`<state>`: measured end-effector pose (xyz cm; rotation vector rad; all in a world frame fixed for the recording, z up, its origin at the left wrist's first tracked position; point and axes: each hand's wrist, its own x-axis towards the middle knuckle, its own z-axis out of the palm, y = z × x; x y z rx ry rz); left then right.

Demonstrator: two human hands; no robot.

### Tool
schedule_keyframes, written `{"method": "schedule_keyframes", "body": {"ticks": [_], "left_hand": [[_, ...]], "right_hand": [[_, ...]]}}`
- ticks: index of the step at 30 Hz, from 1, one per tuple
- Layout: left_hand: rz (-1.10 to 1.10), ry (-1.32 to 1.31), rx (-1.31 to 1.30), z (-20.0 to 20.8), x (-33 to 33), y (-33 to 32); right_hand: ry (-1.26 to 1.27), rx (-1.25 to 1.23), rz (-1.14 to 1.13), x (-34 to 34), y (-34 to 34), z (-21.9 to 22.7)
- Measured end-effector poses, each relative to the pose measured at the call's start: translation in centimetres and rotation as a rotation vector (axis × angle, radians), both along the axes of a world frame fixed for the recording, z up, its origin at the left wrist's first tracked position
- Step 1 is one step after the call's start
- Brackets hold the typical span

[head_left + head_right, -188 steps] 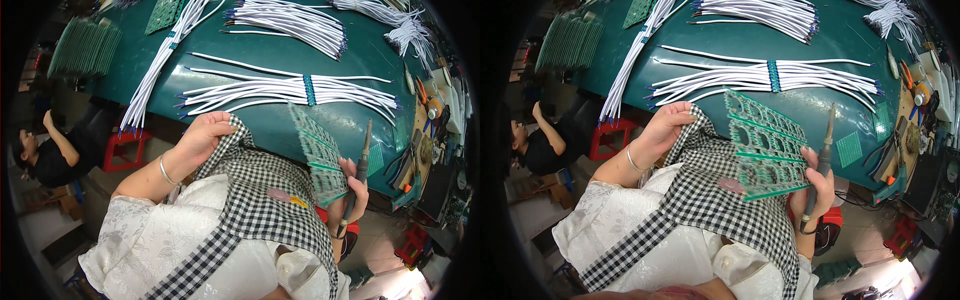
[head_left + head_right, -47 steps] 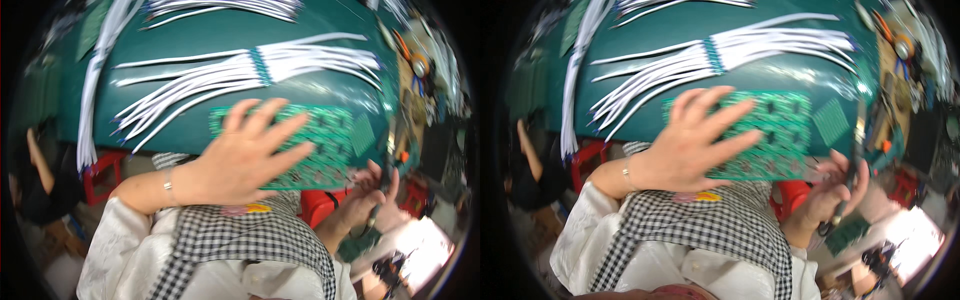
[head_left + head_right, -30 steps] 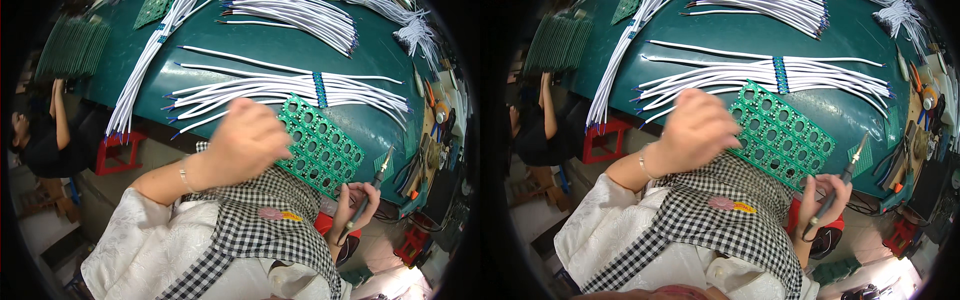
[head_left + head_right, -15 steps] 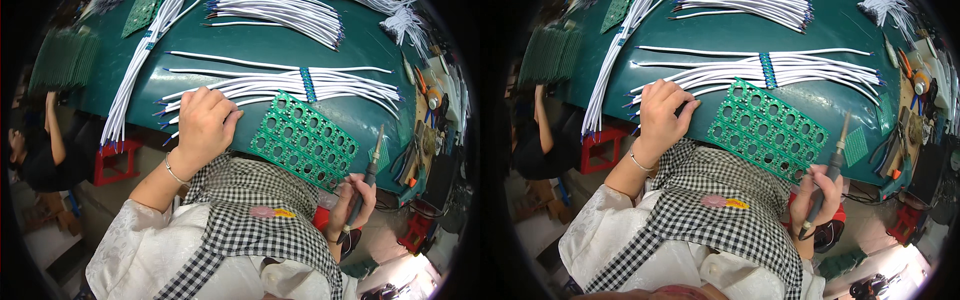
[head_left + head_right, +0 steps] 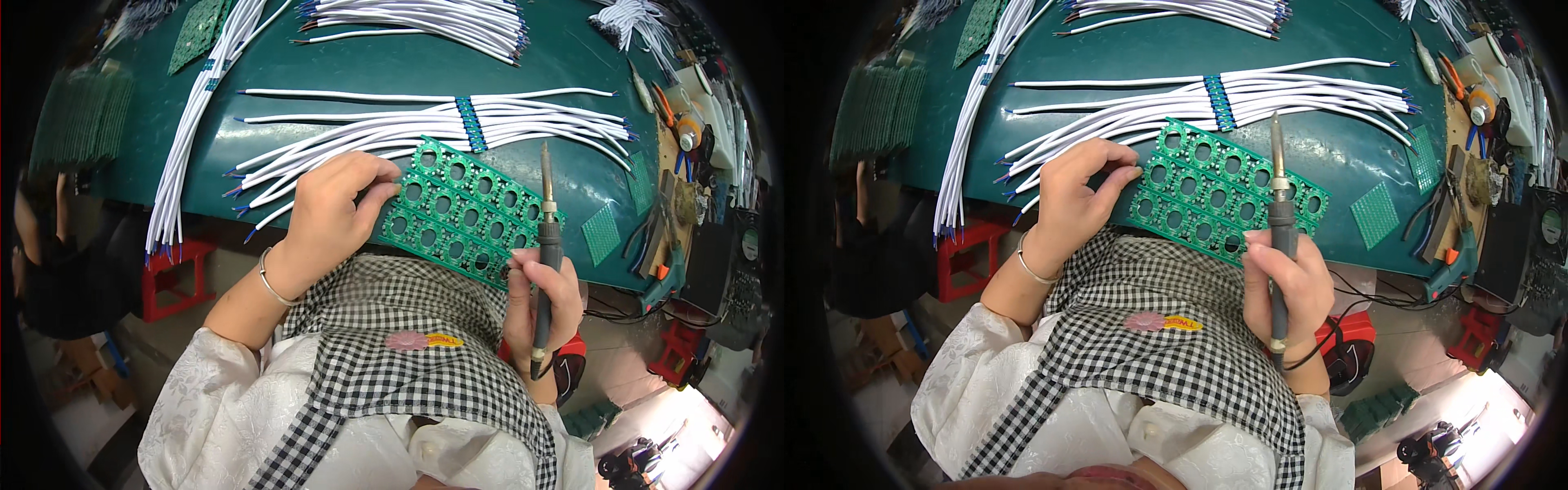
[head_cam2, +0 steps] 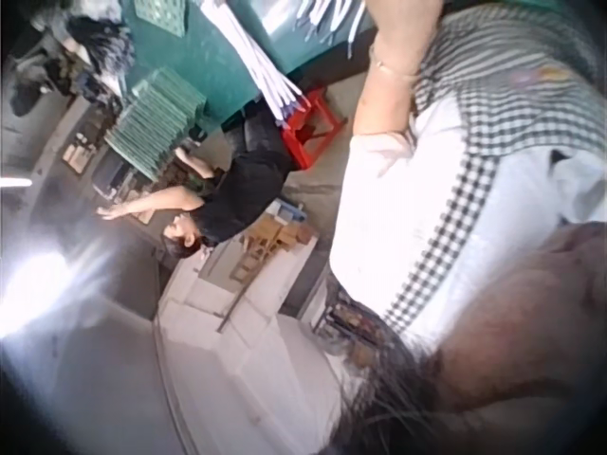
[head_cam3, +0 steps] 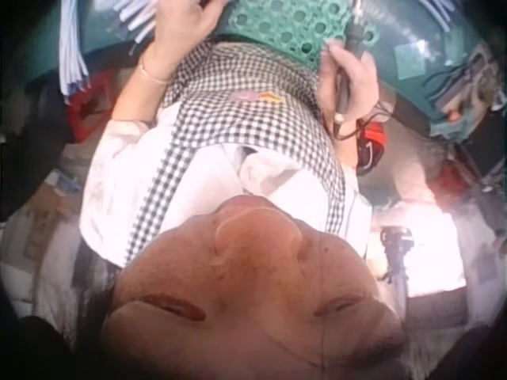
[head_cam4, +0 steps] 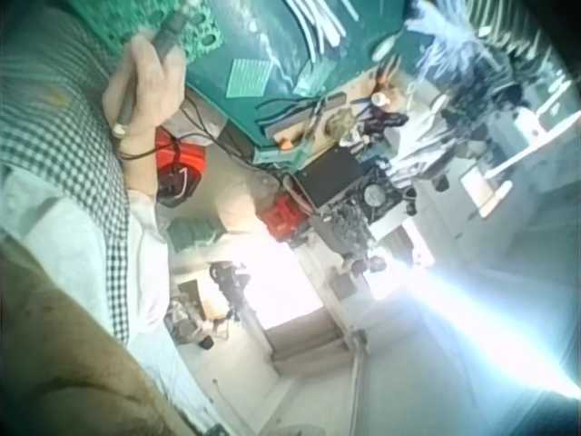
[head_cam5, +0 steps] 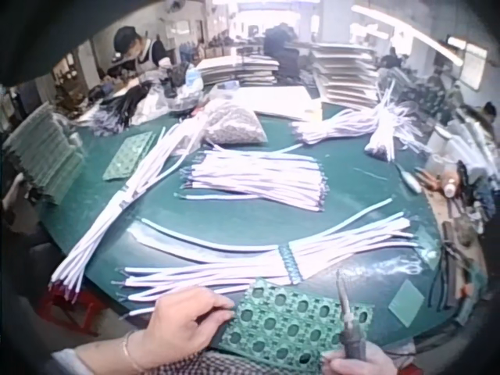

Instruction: The person solders connections on a circuit board using a soldering iron, holding and rotating the board by hand to touch the iron tip to multiple points.

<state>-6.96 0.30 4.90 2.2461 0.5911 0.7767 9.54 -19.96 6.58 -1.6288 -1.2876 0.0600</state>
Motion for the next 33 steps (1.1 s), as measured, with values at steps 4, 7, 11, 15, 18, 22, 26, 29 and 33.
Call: {"method": "schedule_keyframes", "body": {"ticks": [4, 7, 11, 15, 18, 22, 26, 29, 33], "left_hand": [[-0.045, -0.035, -0.357, 1.9, 0.7, -2.1], [-0.291, -0.066, -0.845, 3.1, 1.2, -4.1], [-0.356, -0.044, -0.950, 3.1, 2.4, -5.3], [-0.404, -0.069, -0.955, 2.7, 2.9, -5.8], [-0.394, -0.026, -0.904, 3.1, 2.9, -6.0], [-0.460, -0.034, -0.879, 2.6, 2.7, -6.0], [-0.487, 0.004, -0.925, 2.8, 2.8, -6.1], [-0.509, 0.013, -0.975, 2.9, 3.1, -6.6], [-0.494, 0.047, -0.974, 3.5, 3.7, -6.8]], "right_hand": [[0.019, -0.031, 0.069, -0.2, 0.3, 0.3], [0.084, 0.003, 0.137, -0.5, 0.2, 0.5], [0.117, 0.021, 0.122, -0.6, 0.1, 0.5], [0.003, 0.027, 0.095, -0.4, -0.3, 0.4], [-0.033, 0.050, 0.073, -0.3, -0.7, 0.0], [-0.083, 0.092, 0.106, 0.1, -1.1, -0.2], [-0.142, 0.130, 0.111, 0.3, -1.0, -0.5], [-0.098, 0.108, 0.123, 0.6, -1.3, -0.2], [-0.046, 0.072, 0.130, 1.2, -2.2, -0.2]]}}
